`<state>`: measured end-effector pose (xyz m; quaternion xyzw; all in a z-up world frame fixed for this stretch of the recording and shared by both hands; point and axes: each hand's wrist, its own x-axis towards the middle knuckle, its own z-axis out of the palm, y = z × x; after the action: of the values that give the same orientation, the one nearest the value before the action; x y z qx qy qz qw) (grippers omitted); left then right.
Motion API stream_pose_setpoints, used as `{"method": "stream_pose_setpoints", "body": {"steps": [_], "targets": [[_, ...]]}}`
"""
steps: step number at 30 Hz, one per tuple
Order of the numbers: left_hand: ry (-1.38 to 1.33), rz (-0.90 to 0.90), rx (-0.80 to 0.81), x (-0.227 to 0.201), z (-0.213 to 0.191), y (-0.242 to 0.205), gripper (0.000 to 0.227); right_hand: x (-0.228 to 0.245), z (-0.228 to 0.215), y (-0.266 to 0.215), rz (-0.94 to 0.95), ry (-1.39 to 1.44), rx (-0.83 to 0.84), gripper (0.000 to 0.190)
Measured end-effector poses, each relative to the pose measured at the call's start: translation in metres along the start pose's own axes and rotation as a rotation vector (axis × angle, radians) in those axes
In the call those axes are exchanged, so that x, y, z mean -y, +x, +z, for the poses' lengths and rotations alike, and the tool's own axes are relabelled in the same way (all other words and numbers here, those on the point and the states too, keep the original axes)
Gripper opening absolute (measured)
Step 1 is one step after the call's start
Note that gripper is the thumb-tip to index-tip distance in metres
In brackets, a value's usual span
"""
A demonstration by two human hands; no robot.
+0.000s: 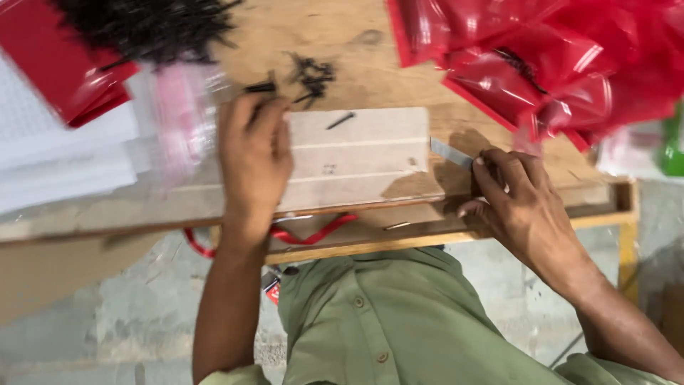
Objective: Count out plastic fasteners and place them into small red bags, tying them with a ribbon.
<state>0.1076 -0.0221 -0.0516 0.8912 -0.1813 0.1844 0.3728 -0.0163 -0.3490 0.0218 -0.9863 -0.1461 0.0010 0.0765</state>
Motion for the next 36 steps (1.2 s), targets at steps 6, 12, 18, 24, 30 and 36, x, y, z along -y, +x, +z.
{"method": "stream_pose_setpoints", "body": {"steps": [6,12,18,24,30,36], "targets": [[0.048,0.023,0.029,-0.003,-0.005,0.0,0.019,-0.021,-0.01,-0.038,0.132,-0.097,-0.001,0.059],[0.07,0.015,0.023,-0.005,-0.005,0.0,0.016,-0.027,-0.005,-0.043,0.185,-0.05,-0.051,0.058],[0.08,-0.007,0.03,-0.006,-0.006,0.001,0.016,-0.032,0.006,-0.044,0.113,-0.058,-0.041,0.055],[0.068,-0.009,0.032,-0.006,-0.005,0.002,0.017,-0.044,0.004,-0.058,0.178,-0.187,-0.047,0.059],[0.032,-0.013,-0.02,0.006,-0.002,-0.003,0.019,-0.037,0.01,-0.063,0.085,-0.149,-0.119,0.056],[-0.074,-0.061,-0.031,0.009,-0.014,0.0,0.017,0.027,0.027,-0.032,-0.165,-0.043,0.003,0.075]]}}
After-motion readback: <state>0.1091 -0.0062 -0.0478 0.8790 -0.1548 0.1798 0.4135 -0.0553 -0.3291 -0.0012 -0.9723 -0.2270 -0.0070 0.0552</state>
